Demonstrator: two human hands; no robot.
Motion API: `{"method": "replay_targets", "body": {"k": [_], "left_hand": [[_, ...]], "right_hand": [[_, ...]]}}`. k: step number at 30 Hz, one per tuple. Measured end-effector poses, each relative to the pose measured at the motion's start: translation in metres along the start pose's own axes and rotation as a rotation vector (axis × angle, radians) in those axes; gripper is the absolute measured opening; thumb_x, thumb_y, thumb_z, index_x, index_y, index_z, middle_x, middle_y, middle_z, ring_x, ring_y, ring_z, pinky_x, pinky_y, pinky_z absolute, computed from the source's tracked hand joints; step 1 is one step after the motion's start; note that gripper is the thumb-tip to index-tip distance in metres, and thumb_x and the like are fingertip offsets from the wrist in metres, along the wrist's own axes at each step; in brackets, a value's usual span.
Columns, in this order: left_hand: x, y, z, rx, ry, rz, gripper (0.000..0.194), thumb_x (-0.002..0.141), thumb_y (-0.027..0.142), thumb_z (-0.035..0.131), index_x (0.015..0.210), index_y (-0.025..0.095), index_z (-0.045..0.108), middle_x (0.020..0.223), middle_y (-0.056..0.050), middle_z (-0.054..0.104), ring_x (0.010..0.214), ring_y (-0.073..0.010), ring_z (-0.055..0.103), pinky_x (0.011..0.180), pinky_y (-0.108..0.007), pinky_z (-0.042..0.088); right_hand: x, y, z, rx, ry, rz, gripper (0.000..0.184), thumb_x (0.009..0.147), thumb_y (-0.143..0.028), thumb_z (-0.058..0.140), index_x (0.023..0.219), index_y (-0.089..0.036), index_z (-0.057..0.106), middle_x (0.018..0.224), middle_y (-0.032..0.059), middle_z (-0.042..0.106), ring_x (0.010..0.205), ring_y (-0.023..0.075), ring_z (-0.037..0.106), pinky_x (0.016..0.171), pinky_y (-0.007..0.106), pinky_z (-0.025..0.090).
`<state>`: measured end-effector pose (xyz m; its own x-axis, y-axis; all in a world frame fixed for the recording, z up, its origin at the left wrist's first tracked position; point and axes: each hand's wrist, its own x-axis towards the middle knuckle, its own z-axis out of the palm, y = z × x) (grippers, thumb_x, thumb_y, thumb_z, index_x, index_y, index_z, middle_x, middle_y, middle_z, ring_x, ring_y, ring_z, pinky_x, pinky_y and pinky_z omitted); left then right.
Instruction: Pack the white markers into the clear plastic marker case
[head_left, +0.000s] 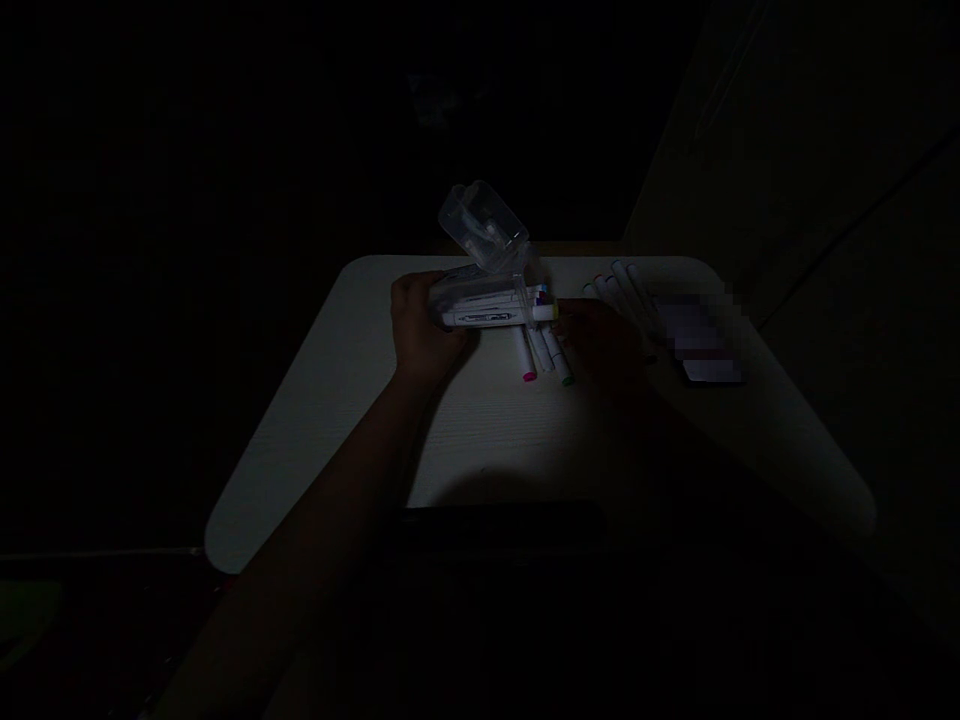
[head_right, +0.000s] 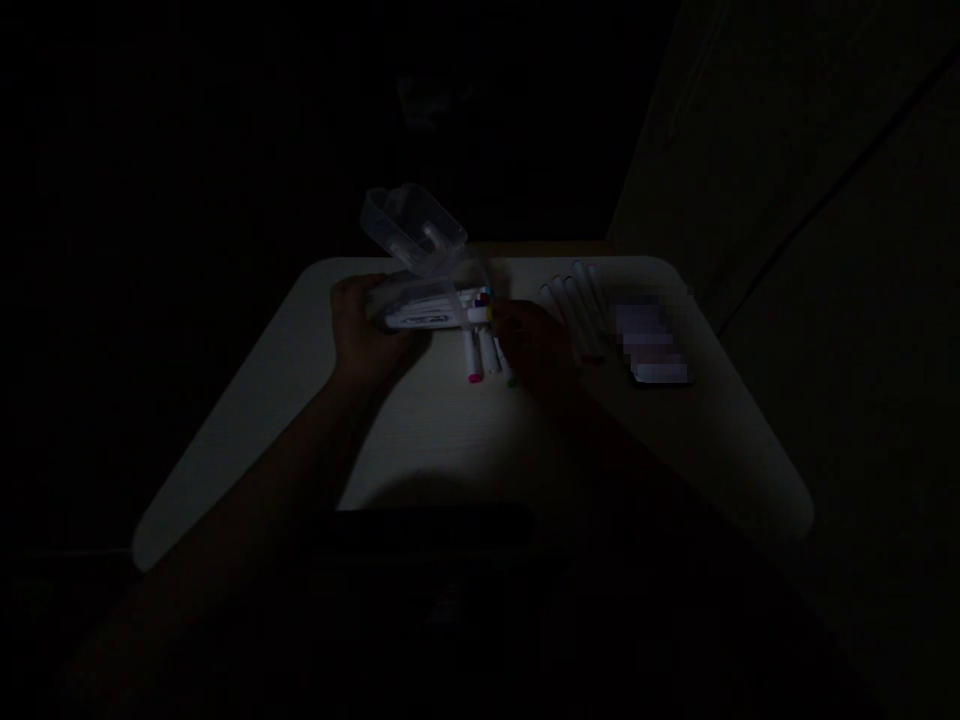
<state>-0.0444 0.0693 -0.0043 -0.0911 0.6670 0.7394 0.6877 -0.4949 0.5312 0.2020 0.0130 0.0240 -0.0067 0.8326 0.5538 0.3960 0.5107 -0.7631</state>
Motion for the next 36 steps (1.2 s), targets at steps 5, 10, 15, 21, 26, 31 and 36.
{"method": "replay_targets", "body": {"k": [5, 10, 15, 21, 26, 31, 36], "left_hand": [[0.000, 0.001, 0.000, -0.005, -0.008, -0.020, 0.065, 0.056, 0.023, 0.081, 0.116, 0.022, 0.057, 0.122, -0.011, 0.057, 0.123, -0.0329, 0.055, 0.110, -0.050, 0.046], [0.001, 0.001, -0.001, -0.037, -0.016, -0.015, 0.057, 0.061, 0.033, 0.080, 0.112, 0.022, 0.058, 0.120, -0.010, 0.057, 0.121, -0.0313, 0.056, 0.107, -0.049, 0.048], [0.001, 0.004, -0.002, -0.025, -0.008, -0.006, 0.061, 0.057, 0.023, 0.078, 0.115, 0.020, 0.058, 0.120, -0.011, 0.056, 0.121, -0.0322, 0.055, 0.109, -0.052, 0.046], [0.001, 0.002, 0.000, 0.006, 0.000, -0.029, 0.063, 0.055, 0.019, 0.078, 0.114, 0.023, 0.057, 0.120, -0.010, 0.058, 0.121, -0.0325, 0.055, 0.110, -0.050, 0.047], [0.000, 0.000, -0.001, 0.003, 0.002, -0.002, 0.060, 0.057, 0.028, 0.079, 0.113, 0.021, 0.059, 0.121, -0.011, 0.058, 0.122, -0.0331, 0.056, 0.108, -0.052, 0.048], [0.001, 0.002, -0.001, -0.018, 0.013, -0.013, 0.057, 0.061, 0.038, 0.080, 0.111, 0.021, 0.060, 0.119, -0.010, 0.058, 0.120, -0.0314, 0.057, 0.106, -0.053, 0.048], [0.001, 0.004, -0.002, -0.013, 0.001, -0.014, 0.062, 0.055, 0.024, 0.079, 0.114, 0.021, 0.059, 0.120, -0.011, 0.058, 0.119, -0.0309, 0.057, 0.107, -0.050, 0.048]], "right_hand": [[0.000, 0.004, -0.001, -0.040, -0.081, -0.091, 0.030, 0.093, -0.033, 0.053, 0.114, -0.025, 0.073, 0.109, 0.0039, 0.075, 0.089, 0.0136, 0.072, 0.078, 0.030, 0.062], [0.001, 0.003, 0.000, -0.175, -0.140, -0.139, 0.036, 0.090, -0.021, 0.050, 0.119, -0.024, 0.073, 0.113, 0.0054, 0.075, 0.098, 0.0154, 0.070, 0.085, 0.031, 0.060], [-0.002, 0.005, 0.001, -0.149, -0.246, -0.073, 0.044, 0.092, -0.025, 0.050, 0.133, -0.024, 0.066, 0.091, 0.0006, 0.077, 0.077, 0.0130, 0.067, 0.076, 0.028, 0.059], [-0.003, 0.008, 0.001, -0.071, -0.280, -0.057, 0.047, 0.092, -0.031, 0.053, 0.136, -0.020, 0.065, 0.083, -0.0019, 0.074, 0.067, 0.0100, 0.063, 0.070, 0.024, 0.056], [-0.001, 0.008, -0.002, -0.117, -0.225, -0.057, 0.043, 0.093, -0.030, 0.052, 0.133, -0.022, 0.066, 0.089, -0.0006, 0.075, 0.074, 0.0118, 0.068, 0.074, 0.026, 0.059], [0.005, 0.016, -0.012, -0.355, -0.098, -0.060, 0.042, 0.090, -0.024, 0.052, 0.128, -0.019, 0.068, 0.116, 0.0099, 0.076, 0.114, 0.0242, 0.069, 0.106, 0.045, 0.054], [0.002, 0.022, -0.007, -0.691, -0.261, -0.011, 0.044, 0.087, -0.024, 0.055, 0.129, -0.013, 0.066, 0.144, 0.0200, 0.062, 0.139, 0.0359, 0.053, 0.119, 0.060, 0.039]]}}
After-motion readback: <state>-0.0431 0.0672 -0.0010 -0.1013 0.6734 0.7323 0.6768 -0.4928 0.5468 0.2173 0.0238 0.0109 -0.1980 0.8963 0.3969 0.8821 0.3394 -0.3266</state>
